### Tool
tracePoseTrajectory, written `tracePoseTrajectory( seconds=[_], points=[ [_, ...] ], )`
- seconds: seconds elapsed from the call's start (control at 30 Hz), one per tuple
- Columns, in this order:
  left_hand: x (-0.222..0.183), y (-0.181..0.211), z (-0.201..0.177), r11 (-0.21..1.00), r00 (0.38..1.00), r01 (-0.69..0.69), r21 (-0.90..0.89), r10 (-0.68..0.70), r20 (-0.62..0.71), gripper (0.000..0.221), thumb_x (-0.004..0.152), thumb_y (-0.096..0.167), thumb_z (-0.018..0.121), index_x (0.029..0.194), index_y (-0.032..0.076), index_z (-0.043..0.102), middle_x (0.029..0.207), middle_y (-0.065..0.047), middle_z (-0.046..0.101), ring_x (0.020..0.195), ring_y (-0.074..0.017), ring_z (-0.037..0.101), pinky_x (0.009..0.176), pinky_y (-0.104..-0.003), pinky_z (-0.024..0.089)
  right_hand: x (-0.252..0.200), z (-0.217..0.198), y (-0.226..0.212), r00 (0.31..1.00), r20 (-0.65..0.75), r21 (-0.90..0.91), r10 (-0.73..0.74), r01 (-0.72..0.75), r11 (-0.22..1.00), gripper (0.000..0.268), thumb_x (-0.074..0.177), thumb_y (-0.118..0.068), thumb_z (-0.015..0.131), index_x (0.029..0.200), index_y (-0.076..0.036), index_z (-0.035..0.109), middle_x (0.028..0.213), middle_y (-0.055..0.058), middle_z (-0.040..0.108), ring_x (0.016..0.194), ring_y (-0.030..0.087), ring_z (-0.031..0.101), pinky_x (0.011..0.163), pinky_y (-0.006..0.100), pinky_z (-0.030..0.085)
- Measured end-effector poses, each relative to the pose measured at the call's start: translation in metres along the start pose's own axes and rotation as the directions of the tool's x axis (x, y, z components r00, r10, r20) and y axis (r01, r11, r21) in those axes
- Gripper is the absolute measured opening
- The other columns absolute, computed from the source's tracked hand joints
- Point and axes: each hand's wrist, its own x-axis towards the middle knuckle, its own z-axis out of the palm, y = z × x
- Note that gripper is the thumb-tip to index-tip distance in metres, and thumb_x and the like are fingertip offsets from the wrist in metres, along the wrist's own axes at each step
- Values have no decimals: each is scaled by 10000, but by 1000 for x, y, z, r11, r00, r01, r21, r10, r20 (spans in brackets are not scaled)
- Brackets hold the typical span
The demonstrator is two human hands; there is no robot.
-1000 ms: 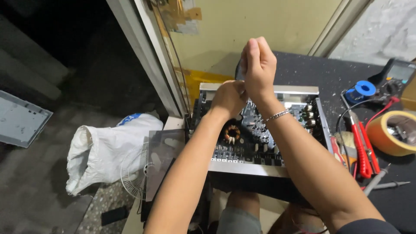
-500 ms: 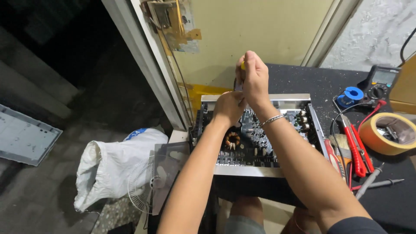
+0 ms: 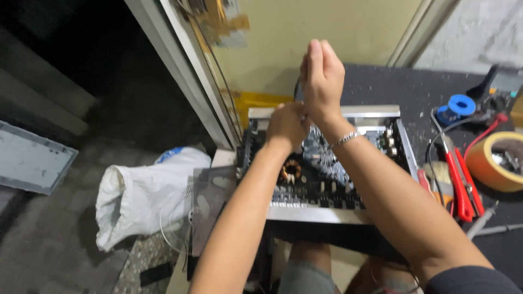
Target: Removing internal screws from an electronic amplifier's circuit board using a manual screwdriver.
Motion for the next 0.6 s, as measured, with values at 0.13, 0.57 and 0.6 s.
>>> tracePoseTrajectory(
  seconds=[0.13,0.57,0.6],
  points=[
    [4,-11,7,989,988,-146,29,147,-39,230,972,217,573,998,109,774,1030,-73,797,906,-325,730,752,-435,582,0,-5,-1,1000,20,64,-2,1,998,354,1085,-347,428,796,-143,411,626,-14,439,509,88,397,429,238,365],
    [2,-8,-4,754,710,-656,-37,600,-369,325,952,155,568,656,57,478,592,-113,514,539,-312,518,536,-442,353,32,-31,5,921,381,499,79,-277,821,520,966,-453,608,624,-130,386,450,35,284,358,134,235,334,295,167],
    [-3,-8,-1,799,772,-597,-78,545,-328,354,972,99,590,632,66,498,570,-67,525,492,-240,522,498,-363,428,26,-34,2,913,388,447,126,-306,841,526,953,-494,607,620,-155,381,473,-7,283,379,106,229,336,274,175]
  ],
)
